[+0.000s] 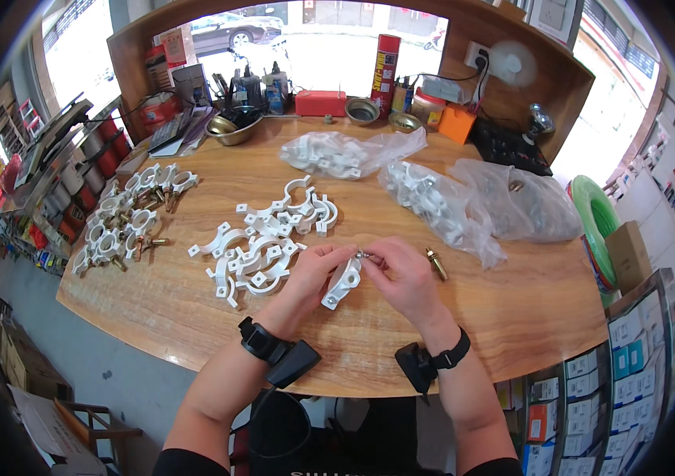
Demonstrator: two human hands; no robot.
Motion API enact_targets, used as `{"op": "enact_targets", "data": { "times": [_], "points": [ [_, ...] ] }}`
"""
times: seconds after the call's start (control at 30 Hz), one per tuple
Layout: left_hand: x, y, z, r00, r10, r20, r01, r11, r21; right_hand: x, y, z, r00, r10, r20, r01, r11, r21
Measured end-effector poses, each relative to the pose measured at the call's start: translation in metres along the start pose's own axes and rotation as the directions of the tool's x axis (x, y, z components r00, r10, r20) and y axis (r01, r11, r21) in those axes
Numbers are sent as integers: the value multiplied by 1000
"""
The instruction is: Assembling white plastic pipe clamps with brass bolts and nuts on a workbench.
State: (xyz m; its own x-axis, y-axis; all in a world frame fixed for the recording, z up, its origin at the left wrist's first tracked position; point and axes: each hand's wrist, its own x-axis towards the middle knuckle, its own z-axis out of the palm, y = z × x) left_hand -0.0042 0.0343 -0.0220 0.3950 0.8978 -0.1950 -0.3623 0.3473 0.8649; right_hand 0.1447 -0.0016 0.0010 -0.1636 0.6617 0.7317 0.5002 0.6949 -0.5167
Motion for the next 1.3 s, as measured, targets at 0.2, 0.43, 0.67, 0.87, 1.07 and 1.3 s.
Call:
{"op": "enact_targets", "data": {
  "times": [0.2, 0.43, 0.67, 0.87, 1.07, 1.3],
  "points": [
    [1, -2, 1, 1000, -4, 27, 4, 1000, -7, -1, 2, 0, 997, -51, 60, 58, 991, -119],
    [6, -9, -4, 999, 15, 31, -17, 999, 47, -1, 3, 1, 998, -22, 62, 28, 996, -90],
    [3, -5, -3, 998, -46, 31, 44, 998, 48, 0, 1, -1, 997, 2, 82, 7, 994, -113],
    [3, -7, 0, 999, -43, 21, 41, 998, 57, 0, 5, -4, 994, -38, 99, 49, 992, -113],
    [9, -14, -4, 997, -56, 49, 53, 996, 68, -2, 3, -7, 977, 118, 177, -96, 987, -126],
    [6, -11, -1, 998, -53, 28, 52, 998, 33, 0, 7, -4, 991, -67, 117, 80, 990, -116]
  ]
}}
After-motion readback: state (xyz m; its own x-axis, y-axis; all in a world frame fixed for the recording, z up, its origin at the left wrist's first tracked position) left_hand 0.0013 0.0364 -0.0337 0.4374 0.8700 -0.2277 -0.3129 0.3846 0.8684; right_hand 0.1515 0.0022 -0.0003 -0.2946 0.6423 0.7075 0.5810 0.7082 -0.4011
